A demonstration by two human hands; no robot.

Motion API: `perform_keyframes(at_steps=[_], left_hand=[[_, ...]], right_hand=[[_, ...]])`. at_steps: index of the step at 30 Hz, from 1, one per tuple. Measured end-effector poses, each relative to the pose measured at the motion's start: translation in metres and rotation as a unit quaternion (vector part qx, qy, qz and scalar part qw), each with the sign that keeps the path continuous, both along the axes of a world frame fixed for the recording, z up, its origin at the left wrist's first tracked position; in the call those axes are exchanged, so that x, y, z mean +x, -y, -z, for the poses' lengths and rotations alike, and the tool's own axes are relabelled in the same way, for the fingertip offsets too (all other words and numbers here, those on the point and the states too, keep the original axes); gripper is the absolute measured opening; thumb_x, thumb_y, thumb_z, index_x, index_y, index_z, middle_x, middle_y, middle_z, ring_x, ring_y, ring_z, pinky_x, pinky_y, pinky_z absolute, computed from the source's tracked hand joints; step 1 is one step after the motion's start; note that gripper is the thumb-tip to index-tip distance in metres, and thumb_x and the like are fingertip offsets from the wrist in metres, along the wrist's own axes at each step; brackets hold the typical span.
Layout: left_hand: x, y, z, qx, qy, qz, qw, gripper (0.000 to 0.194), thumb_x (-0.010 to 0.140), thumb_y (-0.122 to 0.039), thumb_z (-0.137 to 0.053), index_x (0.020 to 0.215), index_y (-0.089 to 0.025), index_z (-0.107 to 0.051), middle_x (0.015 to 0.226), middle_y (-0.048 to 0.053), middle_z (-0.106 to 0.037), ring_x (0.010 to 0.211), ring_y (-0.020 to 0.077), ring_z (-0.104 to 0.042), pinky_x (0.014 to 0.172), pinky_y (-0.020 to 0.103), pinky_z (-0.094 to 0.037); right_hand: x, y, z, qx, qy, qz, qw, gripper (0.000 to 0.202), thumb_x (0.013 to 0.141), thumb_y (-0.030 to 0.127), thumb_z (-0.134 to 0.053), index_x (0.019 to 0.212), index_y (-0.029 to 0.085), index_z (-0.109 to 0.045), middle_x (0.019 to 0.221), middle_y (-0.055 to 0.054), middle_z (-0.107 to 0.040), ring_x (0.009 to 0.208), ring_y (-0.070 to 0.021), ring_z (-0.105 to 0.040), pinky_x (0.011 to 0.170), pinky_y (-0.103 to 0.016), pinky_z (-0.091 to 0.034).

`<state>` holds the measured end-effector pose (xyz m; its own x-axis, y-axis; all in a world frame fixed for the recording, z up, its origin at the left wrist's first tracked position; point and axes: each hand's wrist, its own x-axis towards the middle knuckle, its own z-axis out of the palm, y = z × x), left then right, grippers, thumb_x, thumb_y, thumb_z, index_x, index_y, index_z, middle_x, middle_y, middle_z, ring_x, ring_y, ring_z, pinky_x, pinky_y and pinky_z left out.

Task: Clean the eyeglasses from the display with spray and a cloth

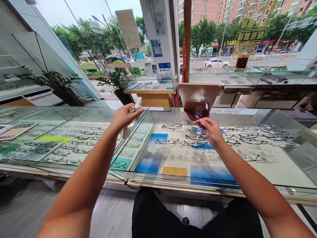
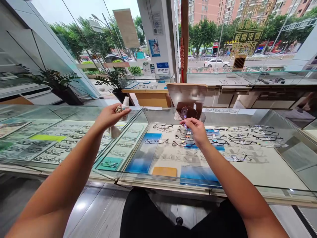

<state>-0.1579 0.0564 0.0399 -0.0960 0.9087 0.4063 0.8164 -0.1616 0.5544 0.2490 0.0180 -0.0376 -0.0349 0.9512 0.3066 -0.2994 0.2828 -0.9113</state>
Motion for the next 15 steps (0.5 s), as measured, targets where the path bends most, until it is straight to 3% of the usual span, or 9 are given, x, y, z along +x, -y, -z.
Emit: perform_keyframes(at_steps=[6, 8, 11, 15], left_hand=[[-0.003, -0.032, 0.08, -0.047, 0.031, 0.006, 0.998, 0.051, 0.072, -0.065, -0.074, 0.091, -0.018, -0.073, 0.088, 0.006, -0.073, 0.084, 0.0247, -0.062, 0.074, 0.033, -0.04], [0.001, -0.038, 0.101, -0.061, 0.019, 0.01, 0.998, 0.048, 0.073, -0.065, -0.074, 0.089, -0.019, -0.071, 0.089, 0.006, -0.073, 0.084, 0.0249, -0.062, 0.074, 0.033, -0.039], [0.006, -0.045, 0.116, -0.073, -0.009, 0.012, 0.997, 0.044, 0.076, -0.063, -0.074, 0.086, -0.021, -0.068, 0.086, 0.005, -0.072, 0.081, 0.0244, -0.061, 0.072, 0.033, -0.037], [0.01, -0.05, 0.12, -0.076, -0.024, 0.01, 0.997, 0.039, 0.078, -0.059, -0.076, 0.085, -0.022, -0.067, 0.087, 0.006, -0.073, 0.083, 0.0257, -0.062, 0.072, 0.033, -0.036]], right_hand=[[0.002, -0.002, 0.003, 0.006, 0.007, -0.001, 1.0, 0.034, 0.074, 0.061, -0.094, 0.08, 0.029, -0.085, 0.092, -0.002, -0.084, 0.088, -0.0212, -0.065, 0.089, -0.038, -0.049], [0.003, -0.002, 0.004, 0.007, 0.006, -0.003, 1.0, 0.033, 0.075, 0.061, -0.094, 0.08, 0.029, -0.085, 0.092, -0.002, -0.084, 0.088, -0.0213, -0.065, 0.09, -0.038, -0.049], [0.003, -0.003, 0.004, 0.009, 0.007, -0.003, 1.0, 0.031, 0.076, 0.059, -0.094, 0.08, 0.029, -0.085, 0.092, -0.002, -0.084, 0.087, -0.0209, -0.065, 0.089, -0.038, -0.049], [0.004, -0.003, 0.006, 0.013, 0.005, -0.006, 1.0, 0.026, 0.079, 0.054, -0.092, 0.081, 0.03, -0.085, 0.092, -0.002, -0.084, 0.088, -0.02, -0.064, 0.09, -0.037, -0.049]])
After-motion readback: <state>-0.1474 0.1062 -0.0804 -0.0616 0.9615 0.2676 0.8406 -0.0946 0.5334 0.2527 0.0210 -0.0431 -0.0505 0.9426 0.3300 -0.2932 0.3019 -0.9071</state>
